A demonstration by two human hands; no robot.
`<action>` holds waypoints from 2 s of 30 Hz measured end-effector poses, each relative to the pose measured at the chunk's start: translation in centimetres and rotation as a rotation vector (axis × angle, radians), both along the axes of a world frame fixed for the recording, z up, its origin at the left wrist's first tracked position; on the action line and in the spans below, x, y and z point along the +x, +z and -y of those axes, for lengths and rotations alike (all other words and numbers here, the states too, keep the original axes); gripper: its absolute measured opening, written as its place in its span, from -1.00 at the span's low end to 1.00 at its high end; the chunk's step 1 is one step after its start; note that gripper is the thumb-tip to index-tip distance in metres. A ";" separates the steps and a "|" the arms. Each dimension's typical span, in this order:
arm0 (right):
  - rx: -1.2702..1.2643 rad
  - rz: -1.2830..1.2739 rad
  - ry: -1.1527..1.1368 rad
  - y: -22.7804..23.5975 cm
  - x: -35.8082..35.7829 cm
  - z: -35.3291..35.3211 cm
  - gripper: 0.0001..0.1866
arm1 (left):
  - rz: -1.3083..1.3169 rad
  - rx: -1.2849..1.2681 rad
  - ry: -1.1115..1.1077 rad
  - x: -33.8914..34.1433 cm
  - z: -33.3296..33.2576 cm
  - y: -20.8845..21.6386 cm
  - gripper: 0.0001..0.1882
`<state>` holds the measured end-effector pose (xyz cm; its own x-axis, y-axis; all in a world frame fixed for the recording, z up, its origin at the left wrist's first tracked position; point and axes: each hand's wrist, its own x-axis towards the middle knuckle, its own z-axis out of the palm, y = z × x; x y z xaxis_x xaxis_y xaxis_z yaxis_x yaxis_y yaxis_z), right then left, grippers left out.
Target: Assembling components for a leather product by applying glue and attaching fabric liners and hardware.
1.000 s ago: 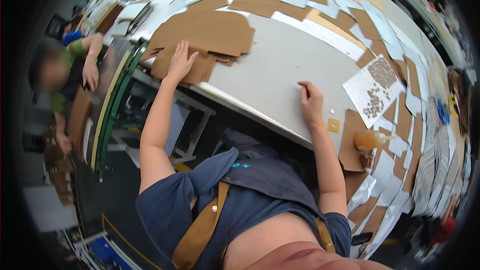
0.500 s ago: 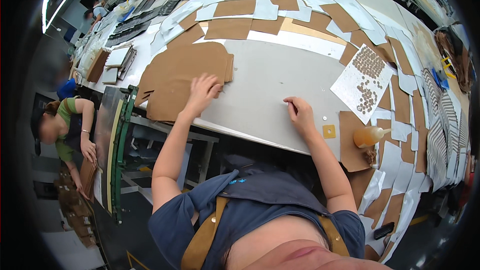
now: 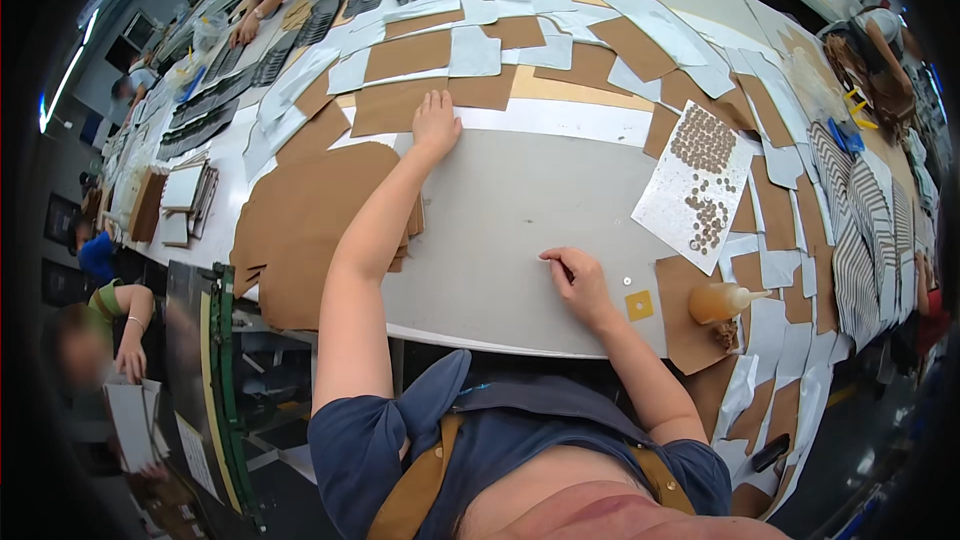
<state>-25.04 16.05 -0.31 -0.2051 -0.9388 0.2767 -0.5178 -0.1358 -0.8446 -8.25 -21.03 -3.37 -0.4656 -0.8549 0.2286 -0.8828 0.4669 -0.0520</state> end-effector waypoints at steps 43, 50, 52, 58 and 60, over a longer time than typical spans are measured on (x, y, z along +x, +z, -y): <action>-0.077 0.065 0.029 -1.5 -0.6 -0.5 -0.88 | -0.062 0.114 -0.205 -3.6 6.6 1.6 -0.44; -0.072 0.060 0.037 -1.9 -0.8 -0.3 -0.87 | -0.033 -0.003 -0.246 -4.1 8.5 5.4 -0.61; -0.068 0.054 0.040 -1.9 -0.9 -0.3 -0.87 | -0.069 -0.022 -0.245 -4.3 8.4 5.9 -0.61; -0.035 0.022 0.058 -1.7 -1.0 -0.3 -0.85 | 0.018 -0.050 -0.209 -5.4 7.2 4.7 -0.59; -0.043 0.021 0.052 -1.8 -1.0 -0.6 -0.85 | 0.130 0.117 -0.238 -5.8 5.8 3.5 -0.55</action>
<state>-26.05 16.63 -2.10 -0.1627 -0.9357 0.3131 -0.4914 -0.1984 -0.8480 -14.06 -26.80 0.11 -0.6751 -0.7353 0.0599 -0.7373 0.6694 -0.0914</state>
